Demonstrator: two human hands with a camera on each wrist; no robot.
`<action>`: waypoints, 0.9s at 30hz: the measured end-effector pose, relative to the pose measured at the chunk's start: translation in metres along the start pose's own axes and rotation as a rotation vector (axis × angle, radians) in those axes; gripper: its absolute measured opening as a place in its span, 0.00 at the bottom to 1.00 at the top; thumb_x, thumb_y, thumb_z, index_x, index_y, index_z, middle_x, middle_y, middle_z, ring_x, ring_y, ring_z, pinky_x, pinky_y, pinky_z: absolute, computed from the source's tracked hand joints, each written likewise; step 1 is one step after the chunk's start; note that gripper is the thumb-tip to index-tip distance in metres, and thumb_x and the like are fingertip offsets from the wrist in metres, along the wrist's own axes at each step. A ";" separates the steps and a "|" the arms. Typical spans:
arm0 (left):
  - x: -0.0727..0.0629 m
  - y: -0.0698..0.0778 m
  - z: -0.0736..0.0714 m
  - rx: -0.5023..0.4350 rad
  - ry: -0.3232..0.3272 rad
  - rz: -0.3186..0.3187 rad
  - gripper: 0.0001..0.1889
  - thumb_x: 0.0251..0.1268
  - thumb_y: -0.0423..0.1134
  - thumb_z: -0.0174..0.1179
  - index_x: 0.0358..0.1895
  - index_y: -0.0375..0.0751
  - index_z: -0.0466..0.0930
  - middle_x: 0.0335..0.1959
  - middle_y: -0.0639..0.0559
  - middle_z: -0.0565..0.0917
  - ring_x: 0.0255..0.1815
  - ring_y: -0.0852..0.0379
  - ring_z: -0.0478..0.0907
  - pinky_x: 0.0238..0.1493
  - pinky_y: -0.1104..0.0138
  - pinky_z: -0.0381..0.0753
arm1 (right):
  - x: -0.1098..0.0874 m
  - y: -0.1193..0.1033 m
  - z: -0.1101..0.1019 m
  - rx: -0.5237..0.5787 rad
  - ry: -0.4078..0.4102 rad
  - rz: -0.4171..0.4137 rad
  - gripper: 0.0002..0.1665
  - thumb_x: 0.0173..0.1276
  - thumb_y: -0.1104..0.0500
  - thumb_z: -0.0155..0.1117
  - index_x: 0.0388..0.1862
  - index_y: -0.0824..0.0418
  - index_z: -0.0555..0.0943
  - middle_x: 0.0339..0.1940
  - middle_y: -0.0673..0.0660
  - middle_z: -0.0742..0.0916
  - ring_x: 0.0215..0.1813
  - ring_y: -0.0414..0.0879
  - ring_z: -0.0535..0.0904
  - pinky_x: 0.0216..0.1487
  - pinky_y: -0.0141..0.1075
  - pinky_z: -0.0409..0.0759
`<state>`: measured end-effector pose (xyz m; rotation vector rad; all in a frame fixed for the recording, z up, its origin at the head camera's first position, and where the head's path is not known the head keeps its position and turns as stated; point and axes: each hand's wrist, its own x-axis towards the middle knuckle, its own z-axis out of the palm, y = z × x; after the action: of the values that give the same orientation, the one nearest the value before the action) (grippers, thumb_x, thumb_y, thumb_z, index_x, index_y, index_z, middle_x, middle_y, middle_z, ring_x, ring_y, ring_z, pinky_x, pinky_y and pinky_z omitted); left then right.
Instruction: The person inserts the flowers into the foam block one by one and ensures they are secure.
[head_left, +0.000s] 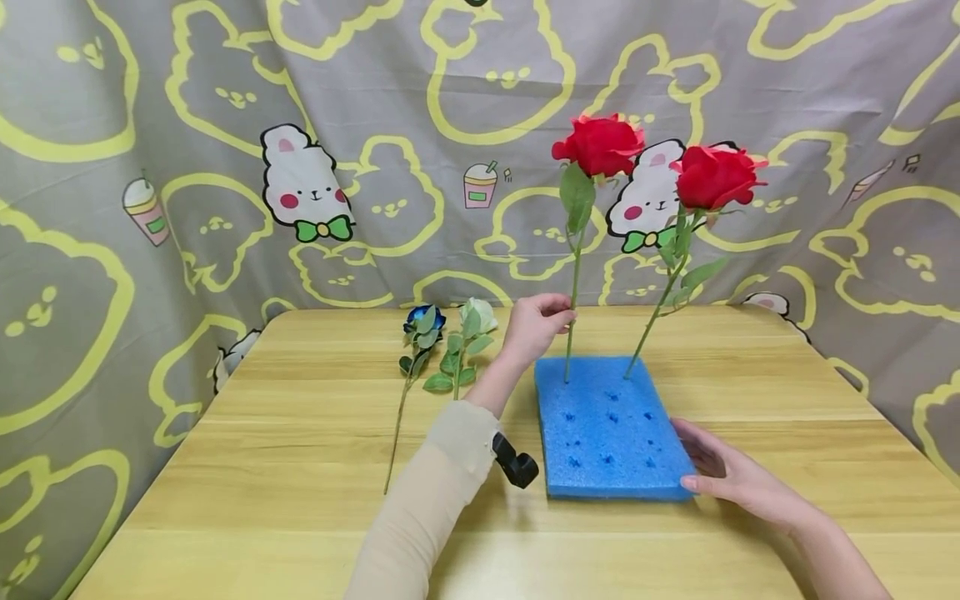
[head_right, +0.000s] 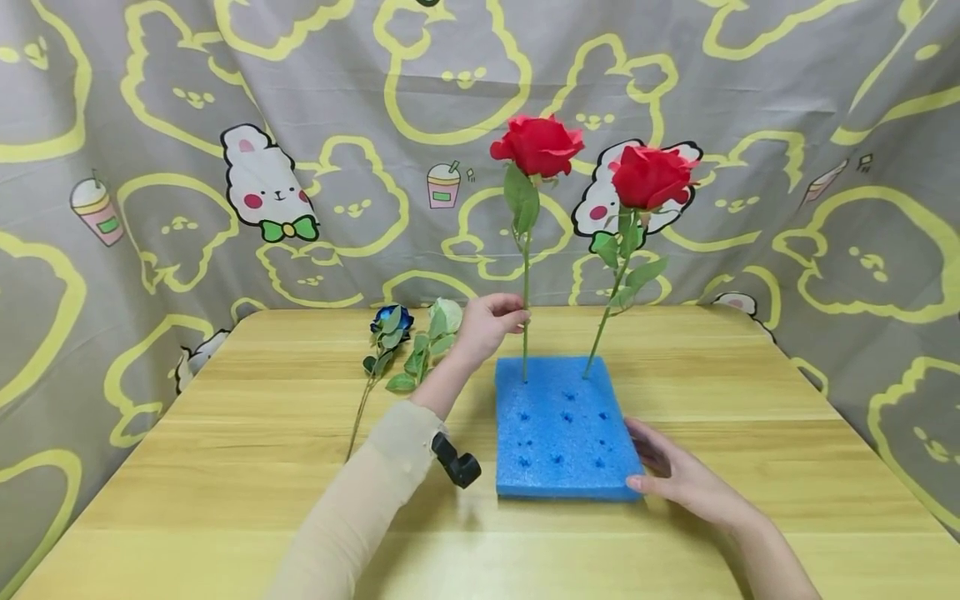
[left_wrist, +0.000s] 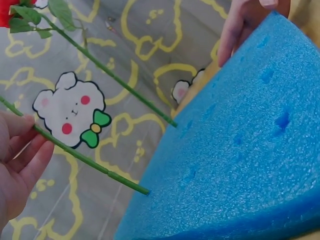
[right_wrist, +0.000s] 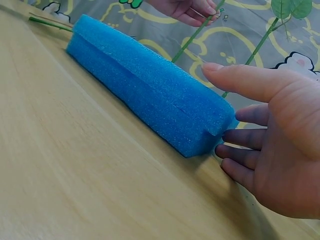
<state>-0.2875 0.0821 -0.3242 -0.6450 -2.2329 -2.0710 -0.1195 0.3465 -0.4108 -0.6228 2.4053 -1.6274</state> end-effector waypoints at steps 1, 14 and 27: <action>0.000 0.000 0.000 0.003 -0.002 0.003 0.08 0.60 0.27 0.60 0.41 0.27 0.81 0.34 0.41 0.84 0.33 0.54 0.82 0.33 0.70 0.82 | 0.000 0.000 0.000 0.001 -0.001 0.003 0.39 0.66 0.71 0.54 0.69 0.78 0.46 0.67 0.81 0.52 0.60 0.20 0.59 0.56 0.17 0.61; -0.005 -0.009 0.000 0.026 -0.030 -0.008 0.08 0.59 0.27 0.60 0.40 0.27 0.82 0.35 0.39 0.84 0.31 0.55 0.81 0.32 0.69 0.82 | -0.001 0.000 0.000 -0.003 -0.004 0.024 0.39 0.67 0.70 0.54 0.69 0.77 0.46 0.68 0.80 0.52 0.60 0.20 0.59 0.55 0.17 0.61; -0.008 -0.012 -0.003 0.116 -0.104 -0.075 0.08 0.60 0.32 0.61 0.41 0.33 0.83 0.34 0.47 0.84 0.31 0.59 0.81 0.36 0.69 0.82 | 0.001 0.000 -0.001 -0.044 0.006 0.013 0.40 0.66 0.70 0.55 0.69 0.78 0.47 0.68 0.79 0.53 0.60 0.20 0.59 0.56 0.16 0.61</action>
<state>-0.2850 0.0770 -0.3371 -0.6857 -2.4489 -1.9652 -0.1210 0.3465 -0.4105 -0.6091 2.4506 -1.5779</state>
